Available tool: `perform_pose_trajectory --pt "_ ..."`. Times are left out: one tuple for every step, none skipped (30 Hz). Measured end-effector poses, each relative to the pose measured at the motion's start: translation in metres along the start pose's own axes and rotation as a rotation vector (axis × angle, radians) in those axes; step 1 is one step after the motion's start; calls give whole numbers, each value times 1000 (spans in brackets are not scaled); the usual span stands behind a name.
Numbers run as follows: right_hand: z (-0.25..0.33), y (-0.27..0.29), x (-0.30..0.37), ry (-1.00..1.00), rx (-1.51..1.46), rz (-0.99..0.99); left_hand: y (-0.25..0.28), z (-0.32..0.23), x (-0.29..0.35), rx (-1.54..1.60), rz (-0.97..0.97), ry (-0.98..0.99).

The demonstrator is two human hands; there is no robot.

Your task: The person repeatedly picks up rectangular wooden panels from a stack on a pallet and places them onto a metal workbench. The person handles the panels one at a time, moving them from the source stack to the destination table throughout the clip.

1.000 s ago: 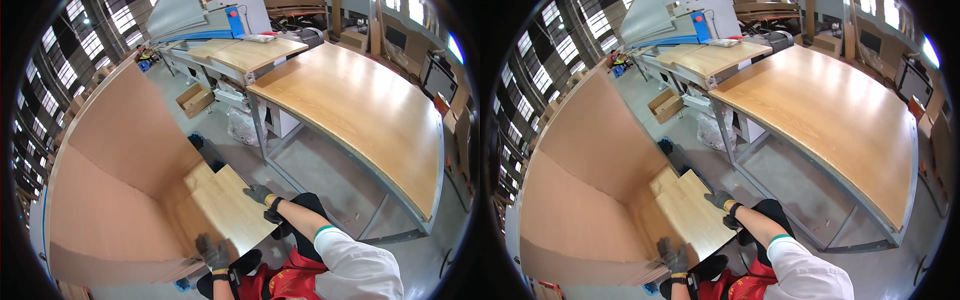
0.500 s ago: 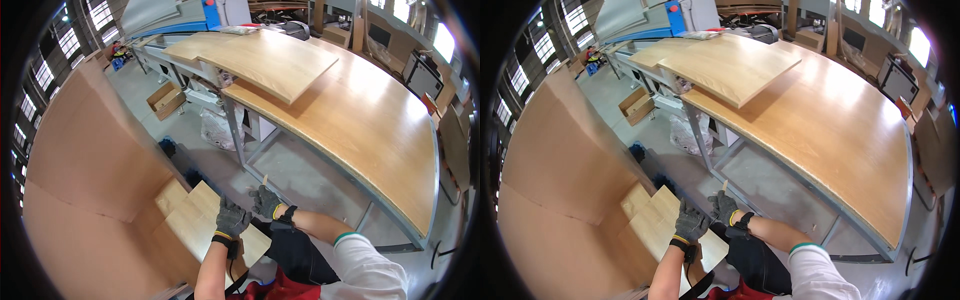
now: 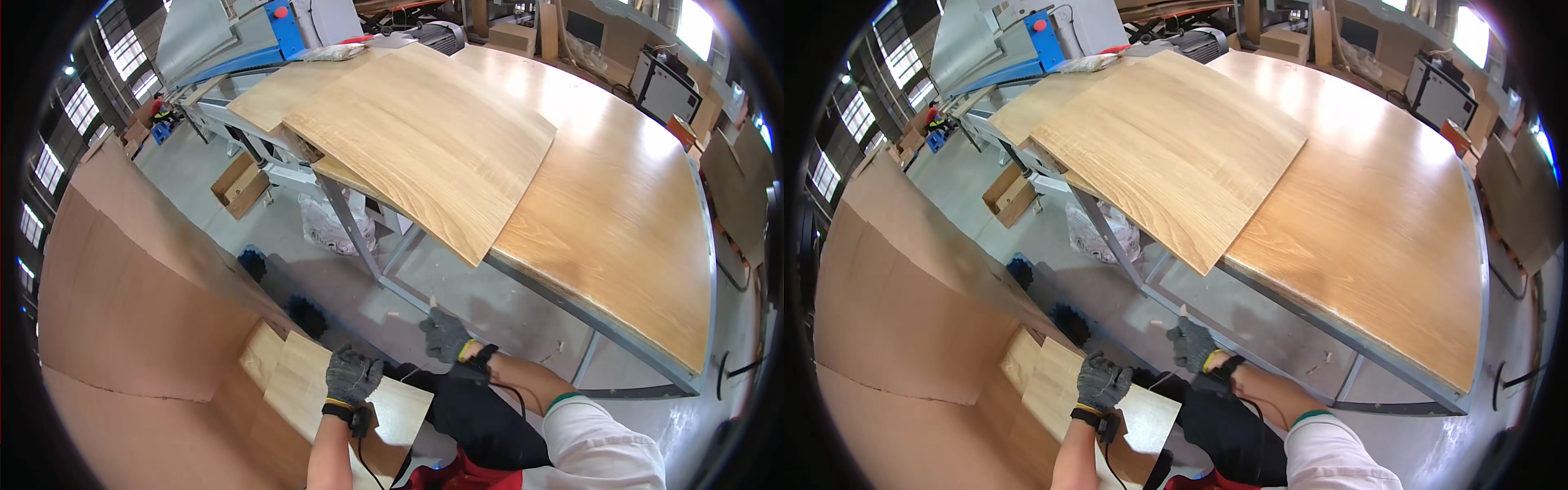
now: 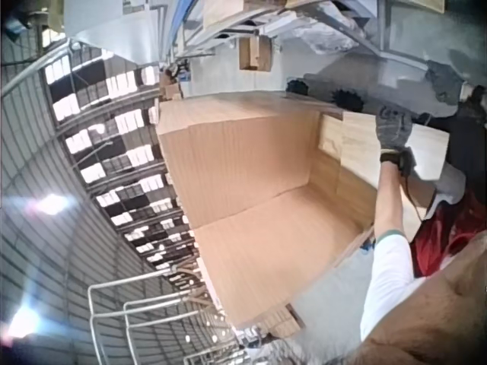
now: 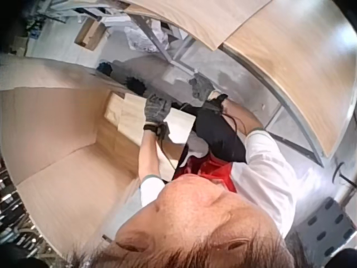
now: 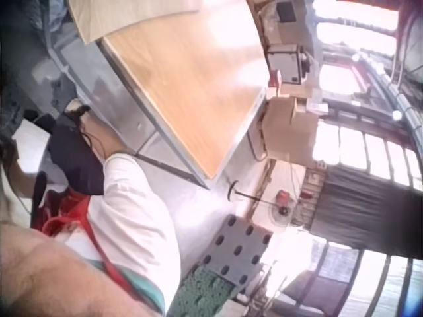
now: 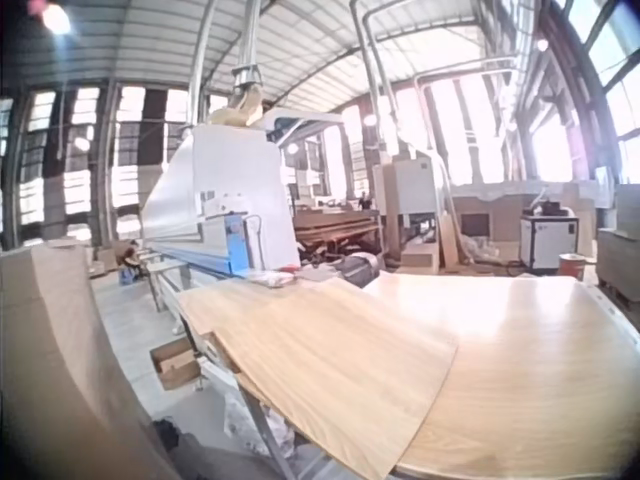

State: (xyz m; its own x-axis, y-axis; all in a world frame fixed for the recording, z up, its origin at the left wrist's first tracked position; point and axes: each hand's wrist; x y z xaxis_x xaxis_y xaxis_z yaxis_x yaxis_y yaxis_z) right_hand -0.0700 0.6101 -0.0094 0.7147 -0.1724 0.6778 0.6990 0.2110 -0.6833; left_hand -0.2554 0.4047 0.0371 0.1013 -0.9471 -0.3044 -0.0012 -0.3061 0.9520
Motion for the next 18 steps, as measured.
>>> perform_pose_trajectory --pt "-2 -8 20 85 20 -82 1 4 5 -3 -1 1" --pt "-2 -6 33 97 12 -76 0 8 7 -2 -3 -9" --pt "-2 -2 43 108 6 -69 -2 10 9 -2 -5 -17" --pt "-6 -3 53 114 -4 -63 -3 9 9 18 -40 -30" --pt "-5 -7 59 123 -47 -194 -4 9 9 36 -76 -40" --pt "-11 1 62 181 -105 -151 -3 9 8 49 -107 -50" --pt "-18 15 64 230 -164 -106 2 8 4 34 -47 -66" --pt "-25 28 66 277 -223 -62 7 5 -1 55 -33 -41" --pt "-36 36 68 364 -325 -44 8 7 0 60 -37 -30" --pt "-45 46 75 461 -427 -40 5 6 0 76 -45 -24" --pt "-50 46 82 562 -528 -30 6 7 -2 99 -54 -14" --pt "-52 46 87 562 -558 -81 6 8 -4 121 -64 -4" --pt "-52 34 94 544 -587 -127 9 8 5 131 -66 17" --pt "-53 27 97 555 -631 -167 10 8 7 124 -55 29" --pt "-55 39 92 612 -615 -138 10 7 9 117 -45 40" --pt "-51 43 94 656 -619 -79 9 7 5 111 -48 45" --pt "-48 46 100 689 -612 -23 10 6 5 114 -27 71" --pt "-48 49 105 722 -606 32 11 6 6 110 -1 78"
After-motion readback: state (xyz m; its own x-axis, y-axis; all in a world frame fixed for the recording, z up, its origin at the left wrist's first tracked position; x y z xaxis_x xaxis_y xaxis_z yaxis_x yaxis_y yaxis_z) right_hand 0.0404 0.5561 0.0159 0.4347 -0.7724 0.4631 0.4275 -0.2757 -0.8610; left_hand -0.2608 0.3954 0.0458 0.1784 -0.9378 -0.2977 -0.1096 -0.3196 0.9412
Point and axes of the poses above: each hand's wrist, its own x-axis away from the middle knuckle, its own y-axis out of the back of the hand, z = x × y, and after that the axes turned 11 degrees about -z, right-handed
